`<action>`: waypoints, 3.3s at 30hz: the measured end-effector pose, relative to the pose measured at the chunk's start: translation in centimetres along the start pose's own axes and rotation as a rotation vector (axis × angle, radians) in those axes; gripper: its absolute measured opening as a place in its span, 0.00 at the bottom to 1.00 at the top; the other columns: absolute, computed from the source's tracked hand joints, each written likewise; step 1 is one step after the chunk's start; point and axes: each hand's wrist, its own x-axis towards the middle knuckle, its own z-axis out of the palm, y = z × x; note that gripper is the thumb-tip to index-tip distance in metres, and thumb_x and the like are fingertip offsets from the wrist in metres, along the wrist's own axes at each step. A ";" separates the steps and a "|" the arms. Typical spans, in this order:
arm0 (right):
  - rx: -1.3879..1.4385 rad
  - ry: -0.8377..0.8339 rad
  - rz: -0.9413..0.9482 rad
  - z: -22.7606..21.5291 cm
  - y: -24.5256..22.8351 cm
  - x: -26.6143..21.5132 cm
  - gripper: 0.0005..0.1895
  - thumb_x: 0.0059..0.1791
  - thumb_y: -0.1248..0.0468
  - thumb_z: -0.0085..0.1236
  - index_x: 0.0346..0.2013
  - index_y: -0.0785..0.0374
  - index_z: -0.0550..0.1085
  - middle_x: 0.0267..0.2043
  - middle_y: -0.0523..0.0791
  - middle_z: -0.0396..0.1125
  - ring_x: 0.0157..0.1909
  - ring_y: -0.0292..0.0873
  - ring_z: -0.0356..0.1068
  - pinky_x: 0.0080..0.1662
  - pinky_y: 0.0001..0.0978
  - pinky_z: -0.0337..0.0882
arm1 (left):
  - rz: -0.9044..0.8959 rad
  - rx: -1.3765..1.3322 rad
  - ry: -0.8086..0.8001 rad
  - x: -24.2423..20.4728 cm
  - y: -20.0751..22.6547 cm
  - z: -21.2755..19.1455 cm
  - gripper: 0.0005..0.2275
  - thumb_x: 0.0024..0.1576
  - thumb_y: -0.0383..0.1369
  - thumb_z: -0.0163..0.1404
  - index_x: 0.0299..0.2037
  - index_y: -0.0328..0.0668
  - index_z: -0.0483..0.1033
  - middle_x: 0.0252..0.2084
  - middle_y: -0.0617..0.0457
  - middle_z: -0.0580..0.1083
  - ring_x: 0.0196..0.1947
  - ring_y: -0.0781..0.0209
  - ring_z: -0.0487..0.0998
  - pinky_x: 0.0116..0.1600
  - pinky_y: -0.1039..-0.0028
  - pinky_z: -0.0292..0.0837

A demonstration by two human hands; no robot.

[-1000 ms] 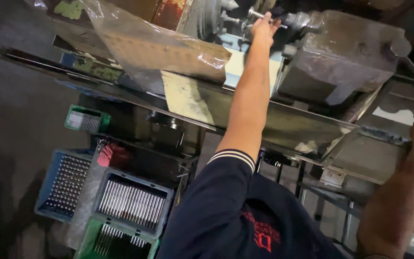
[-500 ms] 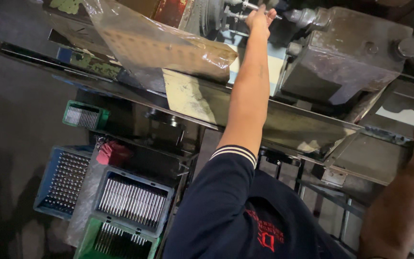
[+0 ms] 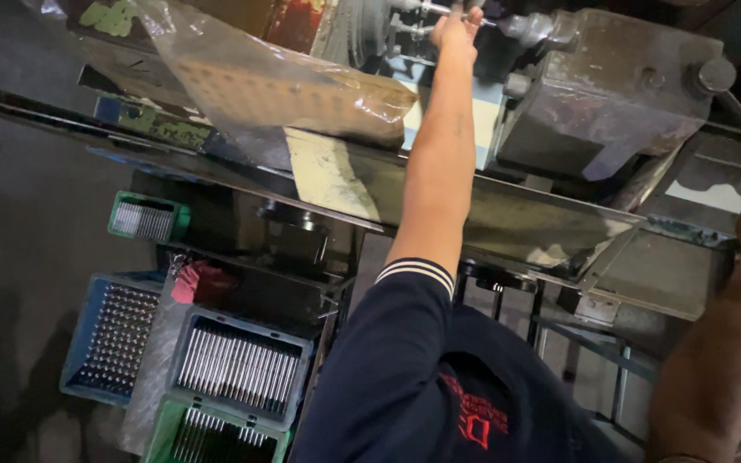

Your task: The person repeatedly picks up cylindrical metal parts from a green crate, places them into a grinding machine, and then removes them. The person handles the parts one at a time in a repetitive cycle.

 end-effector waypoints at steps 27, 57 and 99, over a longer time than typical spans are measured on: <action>0.001 0.107 0.007 -3.4 1.5 -5.9 0.13 0.57 0.64 0.49 0.53 0.70 0.74 0.66 0.58 0.59 0.69 0.62 0.55 0.67 0.57 0.54 | -0.059 0.075 0.100 -0.2 1.5 0.5 0.12 0.61 0.29 0.52 0.46 0.24 0.67 0.32 0.36 0.74 0.22 0.50 0.79 0.29 0.66 0.82; 2.012 -0.190 1.275 6.8 -2.0 -30.6 0.12 0.62 0.57 0.43 0.53 0.59 0.72 0.48 0.45 0.71 0.47 0.46 0.70 0.48 0.43 0.72 | 0.434 1.299 -0.668 -67.5 1.1 -18.4 0.10 0.67 0.31 0.51 0.57 0.43 0.79 0.21 0.56 0.65 0.21 0.72 0.60 0.26 0.75 0.55; 0.956 -0.796 -0.044 1.5 -6.7 -36.4 0.18 0.56 0.55 0.48 0.43 0.69 0.76 0.32 0.48 0.72 0.33 0.41 0.71 0.38 0.36 0.69 | -0.108 0.968 -0.003 -66.3 -9.9 -39.3 0.10 0.68 0.40 0.47 0.50 0.44 0.71 0.28 0.53 0.63 0.23 0.64 0.59 0.25 0.72 0.51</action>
